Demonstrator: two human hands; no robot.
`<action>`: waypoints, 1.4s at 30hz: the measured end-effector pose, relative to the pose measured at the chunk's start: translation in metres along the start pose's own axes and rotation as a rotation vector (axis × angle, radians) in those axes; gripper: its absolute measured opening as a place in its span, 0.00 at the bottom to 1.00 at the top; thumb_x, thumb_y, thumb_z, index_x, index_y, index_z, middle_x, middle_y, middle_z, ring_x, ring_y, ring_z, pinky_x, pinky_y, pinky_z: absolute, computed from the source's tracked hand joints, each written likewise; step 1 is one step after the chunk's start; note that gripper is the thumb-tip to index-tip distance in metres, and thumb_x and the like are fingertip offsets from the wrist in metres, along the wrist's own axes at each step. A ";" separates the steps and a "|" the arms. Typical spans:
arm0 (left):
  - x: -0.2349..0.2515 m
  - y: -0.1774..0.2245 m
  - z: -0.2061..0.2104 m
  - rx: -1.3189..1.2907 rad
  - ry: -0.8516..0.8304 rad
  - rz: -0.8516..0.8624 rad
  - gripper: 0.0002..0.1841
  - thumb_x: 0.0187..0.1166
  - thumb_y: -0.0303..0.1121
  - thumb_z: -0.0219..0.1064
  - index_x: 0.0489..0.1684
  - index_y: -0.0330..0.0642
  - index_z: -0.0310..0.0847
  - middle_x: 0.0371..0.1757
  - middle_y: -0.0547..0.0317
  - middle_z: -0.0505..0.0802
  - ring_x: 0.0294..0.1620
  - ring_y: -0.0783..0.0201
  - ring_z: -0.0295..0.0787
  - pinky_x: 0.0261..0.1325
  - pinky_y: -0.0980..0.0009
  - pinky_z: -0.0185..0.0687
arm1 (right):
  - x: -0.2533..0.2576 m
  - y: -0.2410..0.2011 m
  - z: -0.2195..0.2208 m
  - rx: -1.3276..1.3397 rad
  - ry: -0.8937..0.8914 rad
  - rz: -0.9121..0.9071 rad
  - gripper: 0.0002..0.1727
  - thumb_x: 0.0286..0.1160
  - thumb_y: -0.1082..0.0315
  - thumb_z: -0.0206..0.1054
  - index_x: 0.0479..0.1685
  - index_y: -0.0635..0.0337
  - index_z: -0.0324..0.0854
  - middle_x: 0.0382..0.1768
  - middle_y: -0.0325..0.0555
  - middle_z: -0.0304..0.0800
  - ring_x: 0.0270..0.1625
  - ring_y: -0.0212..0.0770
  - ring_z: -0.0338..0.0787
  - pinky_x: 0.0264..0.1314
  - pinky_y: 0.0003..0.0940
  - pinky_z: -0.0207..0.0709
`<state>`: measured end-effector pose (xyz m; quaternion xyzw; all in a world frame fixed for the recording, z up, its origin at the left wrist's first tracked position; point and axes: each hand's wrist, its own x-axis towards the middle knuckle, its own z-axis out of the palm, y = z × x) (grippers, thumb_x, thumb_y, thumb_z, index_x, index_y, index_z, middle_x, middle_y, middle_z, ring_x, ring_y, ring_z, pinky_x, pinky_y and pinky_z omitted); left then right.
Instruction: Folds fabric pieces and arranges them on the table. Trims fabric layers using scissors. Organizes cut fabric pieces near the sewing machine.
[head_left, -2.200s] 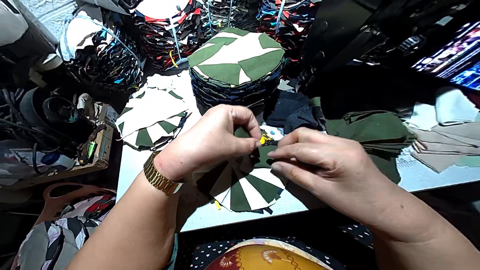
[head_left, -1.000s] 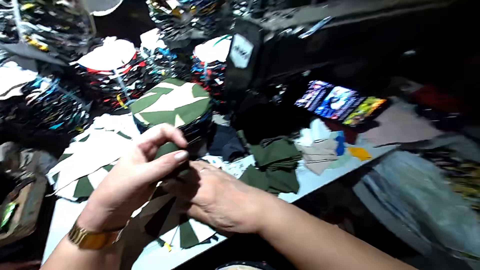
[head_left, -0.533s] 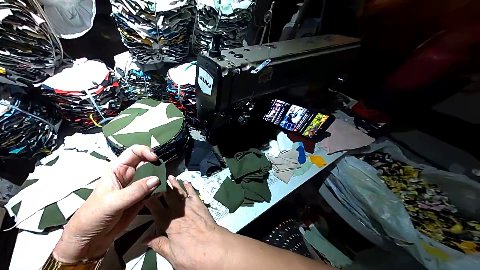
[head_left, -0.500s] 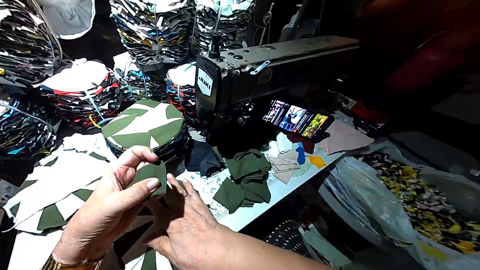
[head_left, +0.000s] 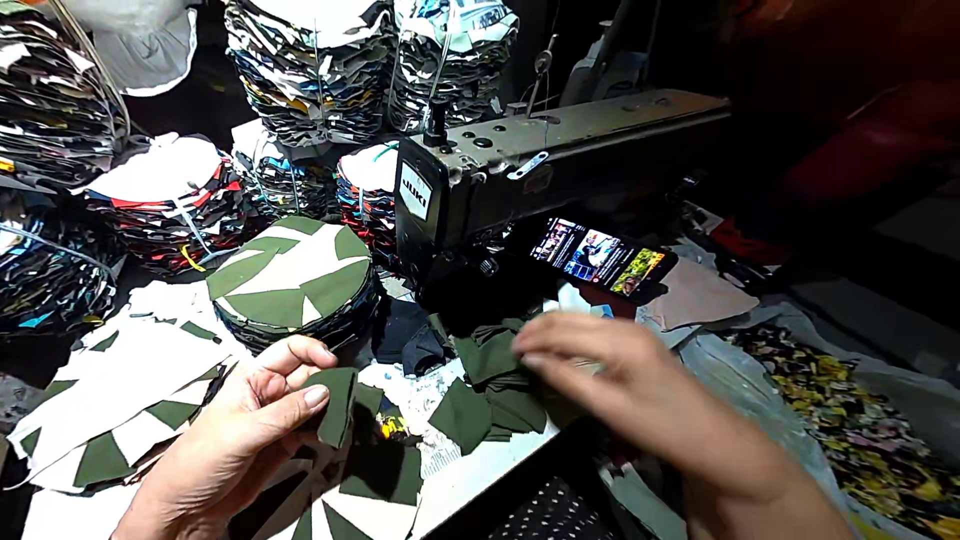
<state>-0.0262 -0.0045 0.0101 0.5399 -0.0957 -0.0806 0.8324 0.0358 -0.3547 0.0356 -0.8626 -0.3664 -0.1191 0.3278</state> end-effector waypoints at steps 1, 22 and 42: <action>0.000 -0.002 0.001 0.001 -0.015 -0.012 0.12 0.75 0.32 0.74 0.55 0.52 0.89 0.41 0.54 0.96 0.38 0.70 0.95 0.46 0.75 0.92 | -0.001 0.021 -0.009 -0.070 0.100 0.074 0.09 0.75 0.70 0.65 0.43 0.56 0.93 0.46 0.39 0.93 0.48 0.32 0.91 0.51 0.33 0.89; 0.002 -0.010 -0.005 -0.139 -0.083 -0.133 0.13 0.82 0.47 0.65 0.39 0.49 0.90 0.20 0.74 0.78 0.19 0.83 0.71 0.24 0.87 0.67 | -0.008 0.101 -0.001 -0.104 0.165 0.409 0.05 0.74 0.74 0.69 0.32 0.58 0.89 0.43 0.44 0.90 0.45 0.38 0.89 0.48 0.43 0.83; 0.003 -0.014 -0.002 -0.135 -0.033 -0.133 0.09 0.81 0.42 0.68 0.36 0.50 0.88 0.16 0.75 0.73 0.15 0.84 0.66 0.20 0.88 0.62 | -0.052 0.079 0.006 0.261 0.467 0.736 0.12 0.84 0.72 0.62 0.59 0.63 0.86 0.38 0.45 0.93 0.29 0.33 0.94 0.35 0.30 0.93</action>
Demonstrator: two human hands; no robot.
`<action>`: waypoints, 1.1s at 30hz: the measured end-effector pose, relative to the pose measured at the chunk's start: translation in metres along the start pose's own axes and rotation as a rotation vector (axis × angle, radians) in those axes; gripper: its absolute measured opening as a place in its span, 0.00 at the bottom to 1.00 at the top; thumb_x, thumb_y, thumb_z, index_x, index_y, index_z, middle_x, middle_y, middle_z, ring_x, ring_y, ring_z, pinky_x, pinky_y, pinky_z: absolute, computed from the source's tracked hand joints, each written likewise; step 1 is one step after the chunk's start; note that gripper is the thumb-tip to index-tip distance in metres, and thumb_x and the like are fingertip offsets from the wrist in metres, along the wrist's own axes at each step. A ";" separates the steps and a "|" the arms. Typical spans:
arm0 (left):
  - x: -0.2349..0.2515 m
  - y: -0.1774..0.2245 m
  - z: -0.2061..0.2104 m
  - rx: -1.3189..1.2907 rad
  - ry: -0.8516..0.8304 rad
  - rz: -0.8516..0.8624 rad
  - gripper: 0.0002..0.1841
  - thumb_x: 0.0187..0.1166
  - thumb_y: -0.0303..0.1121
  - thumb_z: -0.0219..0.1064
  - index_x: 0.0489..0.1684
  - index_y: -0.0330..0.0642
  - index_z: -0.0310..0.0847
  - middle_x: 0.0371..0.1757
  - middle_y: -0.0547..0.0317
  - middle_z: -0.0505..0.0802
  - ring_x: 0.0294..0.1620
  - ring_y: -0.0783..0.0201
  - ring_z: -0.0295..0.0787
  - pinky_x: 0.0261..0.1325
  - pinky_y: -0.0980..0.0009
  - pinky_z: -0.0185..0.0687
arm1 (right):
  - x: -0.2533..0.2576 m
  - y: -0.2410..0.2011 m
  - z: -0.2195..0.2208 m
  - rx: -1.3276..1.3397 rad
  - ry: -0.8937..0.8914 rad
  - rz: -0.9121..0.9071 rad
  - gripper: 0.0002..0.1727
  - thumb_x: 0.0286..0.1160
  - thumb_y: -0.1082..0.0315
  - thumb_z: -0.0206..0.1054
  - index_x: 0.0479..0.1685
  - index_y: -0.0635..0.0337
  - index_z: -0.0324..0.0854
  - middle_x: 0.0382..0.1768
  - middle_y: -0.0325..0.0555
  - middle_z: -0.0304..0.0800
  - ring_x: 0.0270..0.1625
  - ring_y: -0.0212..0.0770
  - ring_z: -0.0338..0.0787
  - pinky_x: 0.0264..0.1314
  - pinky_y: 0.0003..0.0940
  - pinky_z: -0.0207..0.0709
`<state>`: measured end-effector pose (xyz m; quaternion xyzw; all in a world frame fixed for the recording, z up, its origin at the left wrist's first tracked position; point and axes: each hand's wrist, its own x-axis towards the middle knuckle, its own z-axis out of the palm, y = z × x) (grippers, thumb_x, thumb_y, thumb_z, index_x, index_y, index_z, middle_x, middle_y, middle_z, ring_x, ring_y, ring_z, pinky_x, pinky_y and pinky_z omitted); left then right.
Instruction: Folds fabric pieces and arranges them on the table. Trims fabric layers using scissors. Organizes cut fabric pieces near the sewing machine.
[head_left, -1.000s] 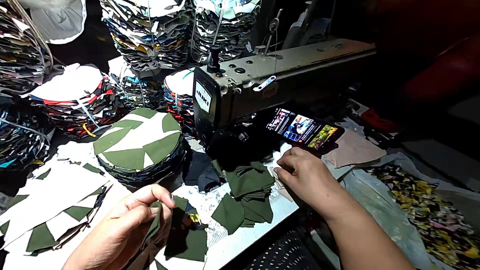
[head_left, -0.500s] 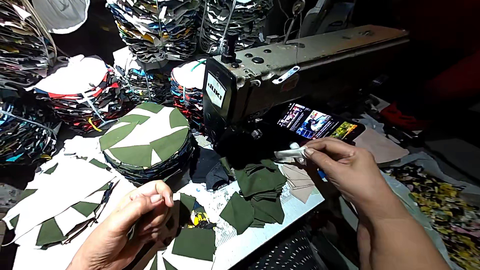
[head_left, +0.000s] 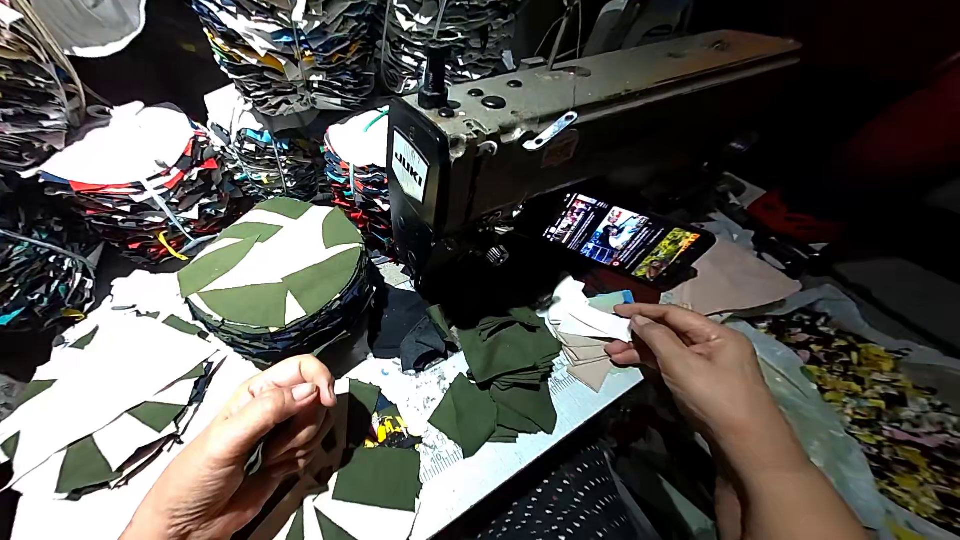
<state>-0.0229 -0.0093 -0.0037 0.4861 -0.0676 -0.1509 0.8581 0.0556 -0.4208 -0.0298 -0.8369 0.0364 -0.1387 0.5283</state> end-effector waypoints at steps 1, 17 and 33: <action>0.000 0.000 0.000 0.002 0.000 -0.002 0.09 0.81 0.42 0.68 0.36 0.50 0.88 0.17 0.74 0.73 0.16 0.84 0.66 0.20 0.88 0.62 | -0.001 0.002 -0.001 -0.066 -0.001 -0.053 0.12 0.82 0.70 0.65 0.58 0.63 0.87 0.39 0.44 0.92 0.30 0.33 0.92 0.35 0.30 0.90; 0.000 -0.002 0.003 0.050 0.021 -0.001 0.09 0.81 0.43 0.69 0.37 0.50 0.89 0.16 0.74 0.72 0.14 0.84 0.63 0.17 0.89 0.57 | 0.004 0.010 0.011 -0.346 0.128 -0.542 0.11 0.76 0.67 0.71 0.44 0.67 0.92 0.56 0.59 0.84 0.55 0.45 0.86 0.57 0.38 0.83; -0.005 -0.005 0.033 0.608 -0.016 0.190 0.13 0.73 0.29 0.74 0.54 0.37 0.89 0.47 0.61 0.93 0.44 0.73 0.89 0.46 0.76 0.87 | -0.071 -0.098 0.089 0.248 -0.562 -0.593 0.09 0.75 0.61 0.73 0.51 0.48 0.90 0.41 0.28 0.93 0.38 0.26 0.91 0.40 0.20 0.90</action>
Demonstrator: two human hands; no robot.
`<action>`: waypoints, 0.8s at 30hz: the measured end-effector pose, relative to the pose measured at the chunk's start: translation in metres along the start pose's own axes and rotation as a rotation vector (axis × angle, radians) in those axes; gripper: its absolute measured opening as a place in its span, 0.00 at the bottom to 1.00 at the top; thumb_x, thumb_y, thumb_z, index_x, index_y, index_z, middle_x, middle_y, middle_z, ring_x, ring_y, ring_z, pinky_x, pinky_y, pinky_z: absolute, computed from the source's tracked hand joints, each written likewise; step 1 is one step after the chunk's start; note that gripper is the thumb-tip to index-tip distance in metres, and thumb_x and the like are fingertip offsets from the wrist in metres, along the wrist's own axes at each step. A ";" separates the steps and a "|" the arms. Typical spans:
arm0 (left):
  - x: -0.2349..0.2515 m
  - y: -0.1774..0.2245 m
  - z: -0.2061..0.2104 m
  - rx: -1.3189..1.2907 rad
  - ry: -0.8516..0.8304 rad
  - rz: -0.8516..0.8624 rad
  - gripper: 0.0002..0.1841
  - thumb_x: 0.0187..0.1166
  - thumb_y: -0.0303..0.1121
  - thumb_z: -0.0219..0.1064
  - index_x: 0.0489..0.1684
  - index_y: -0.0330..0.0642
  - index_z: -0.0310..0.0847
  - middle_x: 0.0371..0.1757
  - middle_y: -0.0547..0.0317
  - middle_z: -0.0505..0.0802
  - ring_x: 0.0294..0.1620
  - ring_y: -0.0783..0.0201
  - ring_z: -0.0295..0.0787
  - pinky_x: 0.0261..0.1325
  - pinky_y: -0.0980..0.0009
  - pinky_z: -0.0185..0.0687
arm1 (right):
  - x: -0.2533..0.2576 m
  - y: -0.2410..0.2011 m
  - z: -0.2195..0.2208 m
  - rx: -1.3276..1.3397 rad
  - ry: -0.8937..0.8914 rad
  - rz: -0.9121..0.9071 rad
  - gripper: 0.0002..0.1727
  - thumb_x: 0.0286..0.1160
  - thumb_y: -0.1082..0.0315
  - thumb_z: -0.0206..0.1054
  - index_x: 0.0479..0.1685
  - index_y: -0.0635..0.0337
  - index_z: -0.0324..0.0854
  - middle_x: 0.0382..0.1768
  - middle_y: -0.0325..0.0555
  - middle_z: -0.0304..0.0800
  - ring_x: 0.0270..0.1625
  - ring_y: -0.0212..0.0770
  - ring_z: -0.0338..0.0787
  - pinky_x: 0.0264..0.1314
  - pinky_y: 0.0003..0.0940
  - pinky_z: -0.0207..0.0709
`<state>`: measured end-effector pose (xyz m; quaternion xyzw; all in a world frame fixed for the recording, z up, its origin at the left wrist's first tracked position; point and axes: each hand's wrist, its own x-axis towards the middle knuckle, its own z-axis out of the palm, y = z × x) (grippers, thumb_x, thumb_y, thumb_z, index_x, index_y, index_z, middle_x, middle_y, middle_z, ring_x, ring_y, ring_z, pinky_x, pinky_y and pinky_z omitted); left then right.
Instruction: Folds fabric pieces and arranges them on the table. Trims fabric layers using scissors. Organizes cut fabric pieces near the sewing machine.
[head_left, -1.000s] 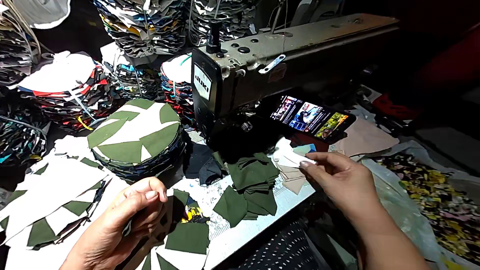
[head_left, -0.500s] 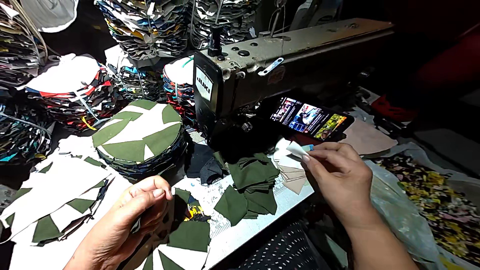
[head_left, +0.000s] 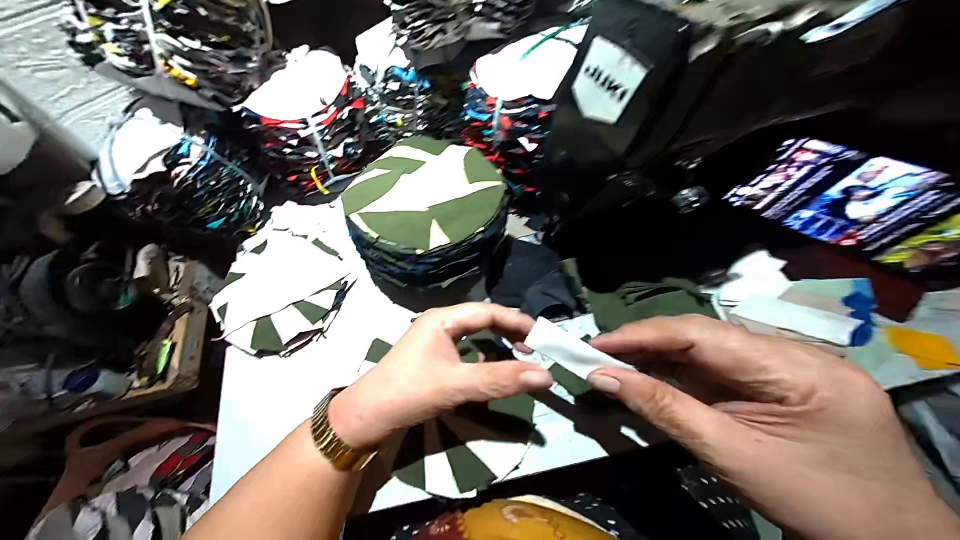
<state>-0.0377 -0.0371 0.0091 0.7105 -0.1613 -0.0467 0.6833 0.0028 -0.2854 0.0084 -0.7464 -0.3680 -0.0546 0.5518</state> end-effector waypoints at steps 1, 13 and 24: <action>0.000 0.002 0.000 0.016 0.024 -0.002 0.11 0.74 0.28 0.73 0.51 0.37 0.90 0.48 0.59 0.93 0.42 0.72 0.88 0.43 0.76 0.86 | 0.003 0.000 0.007 -0.006 -0.023 -0.019 0.09 0.75 0.62 0.73 0.51 0.49 0.90 0.41 0.28 0.93 0.39 0.26 0.91 0.41 0.20 0.90; 0.005 0.001 -0.009 0.189 0.258 0.199 0.05 0.76 0.24 0.72 0.30 0.36 0.86 0.30 0.61 0.91 0.35 0.75 0.87 0.43 0.79 0.83 | 0.030 -0.002 0.034 -0.046 -0.094 -0.100 0.13 0.77 0.68 0.69 0.57 0.60 0.85 0.40 0.32 0.91 0.39 0.24 0.90 0.45 0.17 0.88; 0.005 -0.002 -0.005 0.189 0.224 0.159 0.12 0.79 0.26 0.70 0.22 0.36 0.81 0.22 0.62 0.84 0.24 0.76 0.78 0.28 0.81 0.73 | 0.018 0.002 0.047 0.253 -0.162 0.130 0.14 0.83 0.61 0.66 0.62 0.50 0.84 0.38 0.34 0.93 0.34 0.33 0.93 0.35 0.25 0.91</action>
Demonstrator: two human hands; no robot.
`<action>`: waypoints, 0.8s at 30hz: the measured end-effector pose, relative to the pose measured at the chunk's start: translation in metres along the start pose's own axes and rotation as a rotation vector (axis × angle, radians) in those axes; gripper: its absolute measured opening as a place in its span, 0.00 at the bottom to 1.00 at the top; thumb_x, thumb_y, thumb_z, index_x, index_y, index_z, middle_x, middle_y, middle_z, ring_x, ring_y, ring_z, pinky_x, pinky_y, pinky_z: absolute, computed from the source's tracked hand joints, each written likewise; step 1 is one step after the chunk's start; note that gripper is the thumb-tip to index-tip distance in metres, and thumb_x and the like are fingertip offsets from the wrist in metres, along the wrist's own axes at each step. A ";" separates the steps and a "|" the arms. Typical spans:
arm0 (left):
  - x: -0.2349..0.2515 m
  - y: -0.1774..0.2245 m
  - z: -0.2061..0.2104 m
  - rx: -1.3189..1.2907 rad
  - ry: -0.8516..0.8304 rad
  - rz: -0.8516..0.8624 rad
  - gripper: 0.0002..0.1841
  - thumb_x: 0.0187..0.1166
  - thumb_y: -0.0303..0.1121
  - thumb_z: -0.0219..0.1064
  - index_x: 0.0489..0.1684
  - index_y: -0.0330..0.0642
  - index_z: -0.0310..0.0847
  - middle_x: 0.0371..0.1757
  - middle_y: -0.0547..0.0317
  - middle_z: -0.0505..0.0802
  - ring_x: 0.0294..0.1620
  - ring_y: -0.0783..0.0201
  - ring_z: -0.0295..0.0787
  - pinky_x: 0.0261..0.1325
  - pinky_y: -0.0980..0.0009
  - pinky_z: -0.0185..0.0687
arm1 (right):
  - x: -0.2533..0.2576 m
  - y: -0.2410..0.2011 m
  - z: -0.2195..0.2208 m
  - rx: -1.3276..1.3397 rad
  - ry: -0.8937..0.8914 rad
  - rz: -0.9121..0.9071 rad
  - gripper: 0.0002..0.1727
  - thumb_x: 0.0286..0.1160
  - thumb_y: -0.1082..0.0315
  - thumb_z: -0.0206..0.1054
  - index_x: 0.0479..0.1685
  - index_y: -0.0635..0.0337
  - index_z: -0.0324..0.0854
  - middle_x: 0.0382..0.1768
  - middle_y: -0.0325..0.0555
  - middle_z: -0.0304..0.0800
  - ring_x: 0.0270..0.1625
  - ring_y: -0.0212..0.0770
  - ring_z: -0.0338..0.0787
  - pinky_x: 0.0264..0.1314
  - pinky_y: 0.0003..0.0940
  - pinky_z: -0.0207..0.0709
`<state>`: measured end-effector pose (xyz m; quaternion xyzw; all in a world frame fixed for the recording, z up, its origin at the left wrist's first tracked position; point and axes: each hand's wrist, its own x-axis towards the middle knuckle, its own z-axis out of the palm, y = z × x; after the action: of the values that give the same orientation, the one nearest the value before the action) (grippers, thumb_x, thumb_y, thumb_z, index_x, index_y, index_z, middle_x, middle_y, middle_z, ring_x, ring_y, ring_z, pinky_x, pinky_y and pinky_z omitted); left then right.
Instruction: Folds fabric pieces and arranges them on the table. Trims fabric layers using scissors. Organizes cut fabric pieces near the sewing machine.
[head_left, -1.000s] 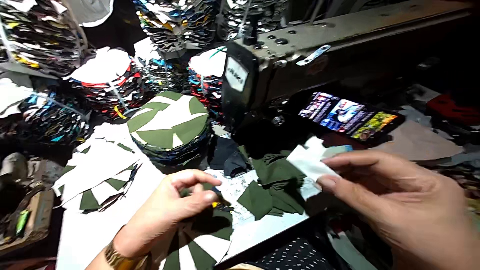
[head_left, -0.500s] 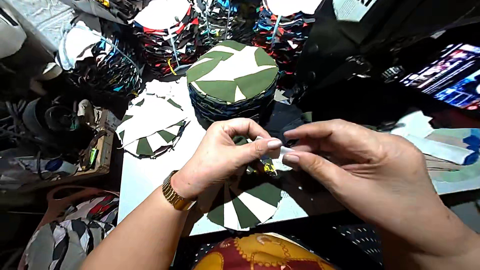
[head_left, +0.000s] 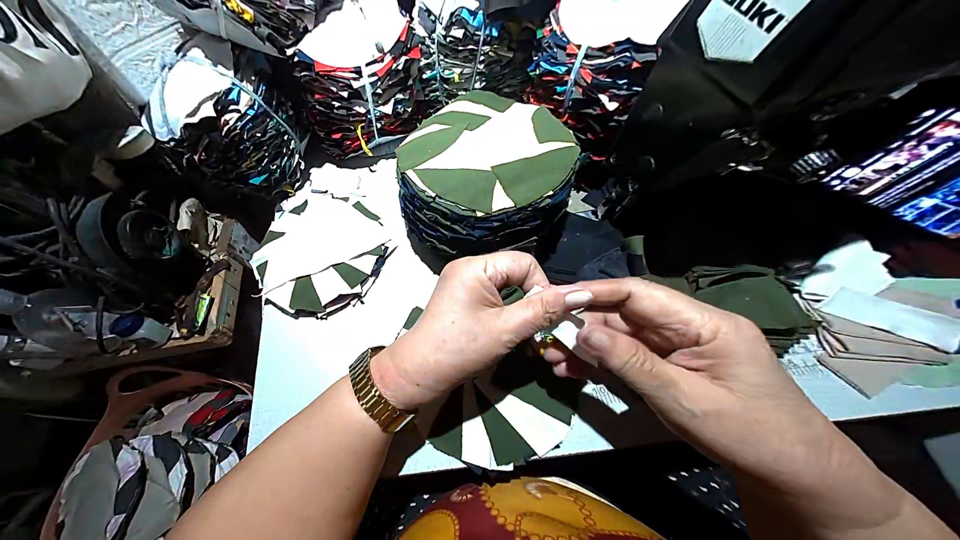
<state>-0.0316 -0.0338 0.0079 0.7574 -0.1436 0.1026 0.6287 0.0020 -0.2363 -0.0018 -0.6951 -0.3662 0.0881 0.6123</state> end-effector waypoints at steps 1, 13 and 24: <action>0.000 -0.001 0.001 0.010 -0.002 0.003 0.12 0.79 0.26 0.70 0.21 0.36 0.80 0.22 0.62 0.83 0.24 0.76 0.78 0.28 0.81 0.72 | 0.000 0.001 0.003 0.035 0.005 0.014 0.14 0.80 0.60 0.69 0.60 0.49 0.85 0.41 0.34 0.92 0.37 0.32 0.93 0.37 0.24 0.90; 0.002 -0.006 -0.005 0.034 -0.096 0.003 0.14 0.83 0.29 0.67 0.23 0.35 0.85 0.24 0.62 0.85 0.25 0.76 0.80 0.29 0.80 0.76 | 0.000 0.002 0.012 0.165 0.199 0.068 0.09 0.70 0.73 0.74 0.46 0.52 0.87 0.36 0.37 0.93 0.31 0.29 0.91 0.33 0.21 0.89; 0.004 0.003 -0.010 -0.057 -0.052 -0.055 0.04 0.80 0.25 0.69 0.37 0.34 0.87 0.31 0.60 0.89 0.33 0.74 0.84 0.39 0.79 0.80 | -0.001 0.006 -0.007 0.120 0.327 0.048 0.07 0.72 0.76 0.72 0.43 0.54 0.87 0.30 0.34 0.89 0.25 0.26 0.86 0.30 0.18 0.85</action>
<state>-0.0287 -0.0247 0.0134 0.7451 -0.1419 0.0615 0.6488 0.0074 -0.2419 -0.0060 -0.6708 -0.2390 0.0100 0.7020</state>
